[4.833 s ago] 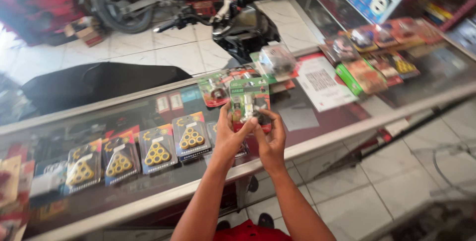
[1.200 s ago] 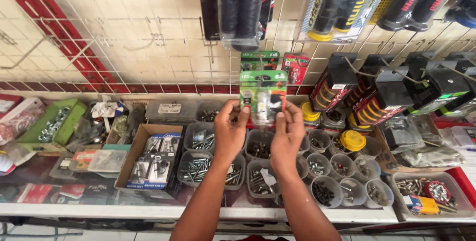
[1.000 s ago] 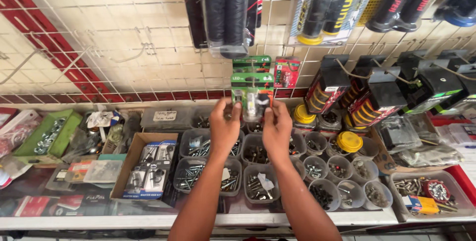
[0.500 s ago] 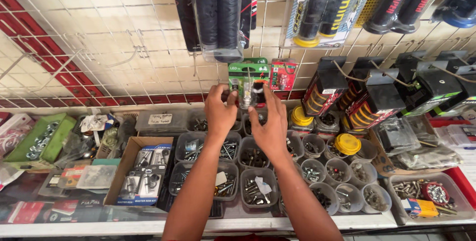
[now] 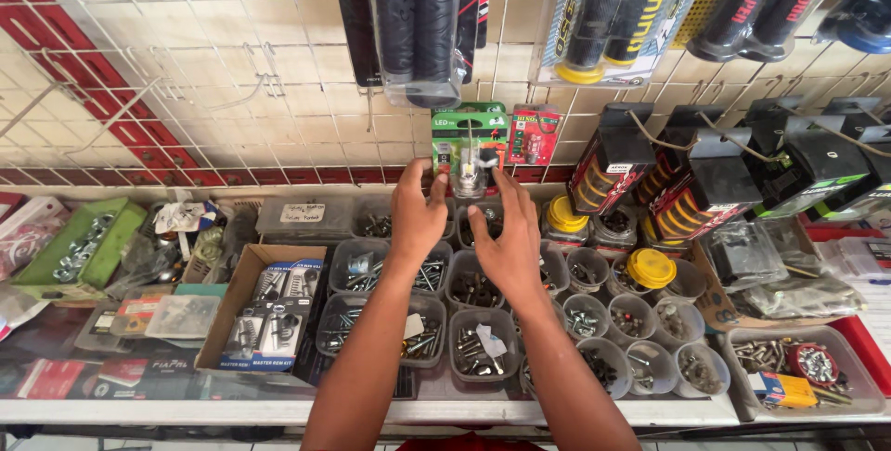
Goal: The person picks up several packaged motorcycle parts one by one from a counter, shows them to the camera, and then places them onto a display rack.
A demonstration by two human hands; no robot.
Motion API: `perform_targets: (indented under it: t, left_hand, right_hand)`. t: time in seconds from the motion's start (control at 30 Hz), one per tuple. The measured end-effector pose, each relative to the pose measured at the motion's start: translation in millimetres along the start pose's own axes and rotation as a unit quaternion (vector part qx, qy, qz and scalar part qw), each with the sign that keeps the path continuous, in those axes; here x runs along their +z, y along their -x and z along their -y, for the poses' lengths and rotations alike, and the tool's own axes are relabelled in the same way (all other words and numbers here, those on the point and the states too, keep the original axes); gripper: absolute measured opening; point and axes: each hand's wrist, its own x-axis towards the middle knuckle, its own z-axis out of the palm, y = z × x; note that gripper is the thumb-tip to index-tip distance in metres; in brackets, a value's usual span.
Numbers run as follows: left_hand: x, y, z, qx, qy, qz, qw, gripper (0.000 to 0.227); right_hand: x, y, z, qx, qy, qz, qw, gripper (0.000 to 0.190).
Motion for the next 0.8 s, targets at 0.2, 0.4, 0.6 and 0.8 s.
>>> perform_targets:
  t: [0.2, 0.4, 0.6, 0.8]
  left_hand:
    - [3, 11, 10, 0.043, -0.020, -0.024, 0.999, 0.030]
    - [-16, 30, -11, 0.050, -0.070, -0.025, 0.996, 0.035]
    - [-49, 56, -41, 0.084, -0.224, 0.019, 0.971, 0.036]
    - [-55, 80, -44, 0.088, -0.236, 0.013, 0.968, 0.052]
  right_hand:
    - [0, 7, 1, -0.009, 0.002, 0.006, 1.000, 0.067]
    - [-8, 20, 16, 0.012, 0.027, 0.020, 0.999, 0.073]
    - [-9, 37, 39, -0.033, 0.077, 0.077, 0.993, 0.064]
    - [-4, 51, 35, -0.037, 0.096, 0.118, 0.988, 0.067]
